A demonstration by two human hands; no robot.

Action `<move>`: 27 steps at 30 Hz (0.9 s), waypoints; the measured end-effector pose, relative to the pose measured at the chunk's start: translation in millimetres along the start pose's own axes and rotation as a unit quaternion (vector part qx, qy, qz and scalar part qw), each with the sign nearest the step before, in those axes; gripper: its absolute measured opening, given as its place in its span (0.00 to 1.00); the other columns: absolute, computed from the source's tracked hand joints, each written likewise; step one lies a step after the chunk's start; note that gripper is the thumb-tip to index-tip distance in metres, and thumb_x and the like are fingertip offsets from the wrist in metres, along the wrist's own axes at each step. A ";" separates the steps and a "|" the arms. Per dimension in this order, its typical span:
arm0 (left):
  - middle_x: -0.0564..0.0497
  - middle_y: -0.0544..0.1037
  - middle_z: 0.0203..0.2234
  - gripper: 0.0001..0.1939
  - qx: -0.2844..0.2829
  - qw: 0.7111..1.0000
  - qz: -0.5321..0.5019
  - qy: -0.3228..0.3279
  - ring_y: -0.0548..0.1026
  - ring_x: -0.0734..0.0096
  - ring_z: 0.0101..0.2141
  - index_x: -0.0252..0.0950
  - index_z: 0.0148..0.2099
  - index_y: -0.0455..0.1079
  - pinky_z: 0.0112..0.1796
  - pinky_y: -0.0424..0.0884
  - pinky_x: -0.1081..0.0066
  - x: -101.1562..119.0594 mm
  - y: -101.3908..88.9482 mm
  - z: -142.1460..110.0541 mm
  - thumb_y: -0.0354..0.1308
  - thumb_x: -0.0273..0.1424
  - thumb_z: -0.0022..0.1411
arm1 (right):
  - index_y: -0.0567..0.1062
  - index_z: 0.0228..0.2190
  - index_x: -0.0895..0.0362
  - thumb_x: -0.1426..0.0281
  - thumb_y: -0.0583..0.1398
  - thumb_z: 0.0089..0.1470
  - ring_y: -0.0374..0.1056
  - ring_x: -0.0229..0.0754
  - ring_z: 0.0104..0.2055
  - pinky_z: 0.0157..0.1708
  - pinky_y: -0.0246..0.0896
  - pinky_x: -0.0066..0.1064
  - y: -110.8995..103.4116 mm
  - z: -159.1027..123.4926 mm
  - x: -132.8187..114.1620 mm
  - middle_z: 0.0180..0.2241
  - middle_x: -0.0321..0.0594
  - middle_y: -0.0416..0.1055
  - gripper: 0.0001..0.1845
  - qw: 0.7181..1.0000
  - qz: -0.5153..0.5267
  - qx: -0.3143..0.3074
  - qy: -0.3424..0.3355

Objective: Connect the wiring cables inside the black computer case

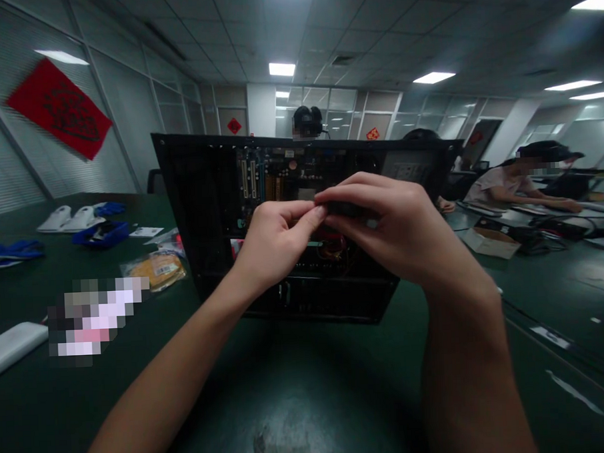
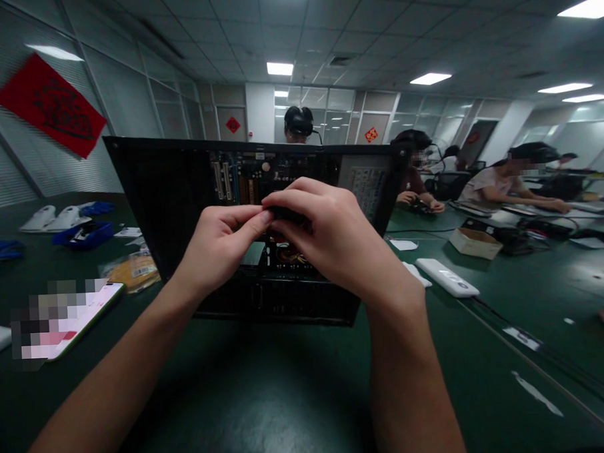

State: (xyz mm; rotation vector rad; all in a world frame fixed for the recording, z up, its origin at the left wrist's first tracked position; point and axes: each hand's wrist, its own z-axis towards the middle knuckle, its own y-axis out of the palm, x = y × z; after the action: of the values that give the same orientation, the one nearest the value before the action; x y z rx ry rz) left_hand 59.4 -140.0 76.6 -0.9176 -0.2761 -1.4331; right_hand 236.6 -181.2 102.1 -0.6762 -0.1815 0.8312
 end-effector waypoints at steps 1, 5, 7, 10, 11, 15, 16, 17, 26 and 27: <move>0.50 0.81 0.30 0.18 -0.009 1.000 0.003 -0.003 0.77 0.63 0.37 0.33 0.37 0.80 0.38 0.73 0.70 0.7 0.3 -0.5 0.56 0.42 0.64 | 0.81 0.43 0.51 0.67 0.62 0.59 0.74 0.46 0.41 0.40 0.70 0.36 -1.1 -0.4 0.3 0.40 0.43 0.77 0.11 1.000 0.000 -0.003 0.001; 0.52 0.79 0.28 0.19 -0.031 0.999 0.010 0.002 0.77 0.64 0.36 0.33 0.35 0.80 0.37 0.72 0.71 1.5 2.3 -2.1 0.54 0.41 0.66 | 0.82 0.40 0.51 0.67 0.63 0.58 0.74 0.47 0.40 0.40 0.70 0.36 -4.2 -1.9 2.3 0.39 0.42 0.78 0.08 1.000 0.006 -0.005 0.010; 0.52 0.80 0.29 0.20 -0.034 0.999 0.014 0.007 0.77 0.64 0.36 0.33 0.37 0.80 0.37 0.73 0.71 1.9 2.9 -2.7 0.53 0.41 0.67 | 0.82 0.39 0.51 0.68 0.63 0.57 0.74 0.47 0.39 0.40 0.69 0.36 -4.9 -2.4 3.6 0.38 0.42 0.78 0.08 1.000 0.007 0.000 0.009; 0.50 0.81 0.33 0.20 -0.025 0.999 0.033 0.019 0.78 0.63 0.40 0.33 0.42 0.80 0.41 0.73 0.70 4.0 0.7 -4.5 0.51 0.41 0.68 | 0.82 0.40 0.51 0.69 0.64 0.57 0.74 0.47 0.40 0.40 0.69 0.37 -6.5 -3.7 6.3 0.39 0.42 0.78 0.09 1.000 0.002 0.009 0.003; 0.49 0.82 0.35 0.19 -0.015 0.999 0.041 0.026 0.78 0.62 0.42 0.34 0.45 0.80 0.43 0.73 0.69 4.9 -1.2 -5.5 0.52 0.41 0.68 | 0.82 0.40 0.51 0.69 0.64 0.57 0.74 0.47 0.40 0.40 0.69 0.37 -7.2 -4.2 7.3 0.39 0.42 0.78 0.09 1.000 0.000 0.011 0.002; 0.44 0.82 0.43 0.21 0.025 0.996 0.074 0.037 0.78 0.61 0.43 0.34 0.52 0.77 0.44 0.74 0.67 6.4 -15.1 -14.2 0.54 0.43 0.67 | 0.82 0.40 0.51 0.68 0.65 0.56 0.74 0.48 0.40 0.40 0.69 0.38 -11.7 -6.5 10.4 0.39 0.42 0.78 0.10 0.999 -0.009 0.038 0.006; 0.44 0.82 0.43 0.22 0.031 0.995 0.084 0.032 0.79 0.62 0.41 0.34 0.51 0.77 0.42 0.74 0.67 5.4 -20.4 -17.9 0.54 0.45 0.67 | 0.82 0.41 0.51 0.68 0.65 0.56 0.74 0.48 0.40 0.40 0.69 0.39 -13.0 -7.0 11.0 0.38 0.42 0.78 0.10 0.999 -0.012 0.047 0.008; 0.44 0.83 0.41 0.23 0.041 0.994 0.095 0.029 0.79 0.63 0.39 0.34 0.50 0.77 0.40 0.75 0.67 3.5 -26.8 -22.3 0.53 0.47 0.67 | 0.82 0.41 0.51 0.68 0.65 0.56 0.74 0.48 0.40 0.40 0.69 0.40 -14.4 -7.5 11.8 0.39 0.42 0.78 0.10 0.998 -0.015 0.055 0.009; 0.62 0.80 0.39 0.20 0.118 0.885 0.414 -0.180 0.73 0.53 0.41 0.49 0.47 0.72 0.41 0.68 0.57 -56.1 -144.1 -88.9 0.47 0.53 0.66 | 0.82 0.42 0.51 0.69 0.64 0.57 0.74 0.49 0.40 0.40 0.70 0.41 -26.0 -13.5 22.4 0.40 0.42 0.78 0.11 0.994 -0.014 0.105 0.020; 0.61 0.79 0.35 0.20 0.128 0.861 0.438 -0.223 0.72 0.51 0.42 0.49 0.46 0.69 0.41 0.66 0.56 -66.6 -162.0 -100.3 0.46 0.54 0.66 | 0.82 0.42 0.50 0.69 0.64 0.57 0.74 0.49 0.40 0.40 0.70 0.41 -27.0 -14.0 22.8 0.40 0.42 0.77 0.11 0.994 -0.011 0.103 0.021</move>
State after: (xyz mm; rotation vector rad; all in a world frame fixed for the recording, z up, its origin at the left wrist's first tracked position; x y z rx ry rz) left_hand -136.5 -140.1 27.8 -0.9621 -0.3221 -0.3199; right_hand 274.4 -184.3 105.4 -0.4972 -0.0630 0.8016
